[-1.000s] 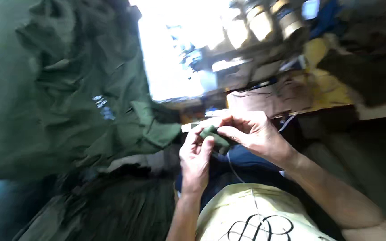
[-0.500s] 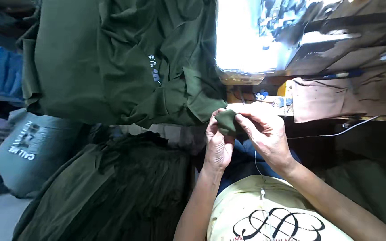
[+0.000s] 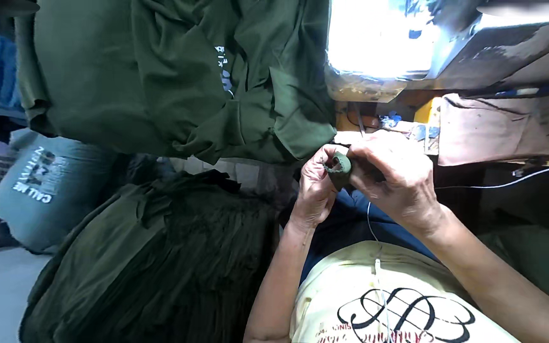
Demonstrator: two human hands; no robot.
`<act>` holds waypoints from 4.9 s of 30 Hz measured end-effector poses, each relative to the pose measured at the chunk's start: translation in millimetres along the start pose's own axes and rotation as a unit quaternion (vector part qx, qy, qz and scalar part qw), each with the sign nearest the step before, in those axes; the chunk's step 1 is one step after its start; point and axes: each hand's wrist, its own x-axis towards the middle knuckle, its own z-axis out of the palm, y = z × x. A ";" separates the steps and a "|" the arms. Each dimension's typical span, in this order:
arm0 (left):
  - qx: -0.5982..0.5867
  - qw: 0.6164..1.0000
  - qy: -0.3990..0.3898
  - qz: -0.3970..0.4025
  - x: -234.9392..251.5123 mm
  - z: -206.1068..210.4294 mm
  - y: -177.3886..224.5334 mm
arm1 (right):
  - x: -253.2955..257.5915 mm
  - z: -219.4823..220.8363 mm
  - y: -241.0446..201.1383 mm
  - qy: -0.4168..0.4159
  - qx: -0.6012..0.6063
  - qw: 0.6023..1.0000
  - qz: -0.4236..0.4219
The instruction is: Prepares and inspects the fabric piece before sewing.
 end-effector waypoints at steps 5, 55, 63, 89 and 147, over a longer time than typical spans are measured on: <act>-0.011 0.999 0.045 -0.004 -1.3 -2.6 0.7 | 7.3 4.0 14.3 -0.062 0.086 0.994 -0.022; 0.505 0.859 -0.082 -0.001 -10.5 13.2 113.6 | 21.4 -17.1 21.0 -0.220 0.619 0.698 0.285; 0.552 0.831 -0.061 0.016 -7.9 5.8 110.1 | 26.4 -22.6 14.0 -0.255 0.459 0.807 0.272; 0.595 0.762 -0.129 0.221 -6.5 -4.8 93.8 | 34.9 -23.5 -0.7 -0.228 0.359 0.866 0.262; 0.788 0.611 0.012 0.068 57.6 -100.6 151.1 | 140.0 119.8 27.3 -0.305 0.039 0.951 0.011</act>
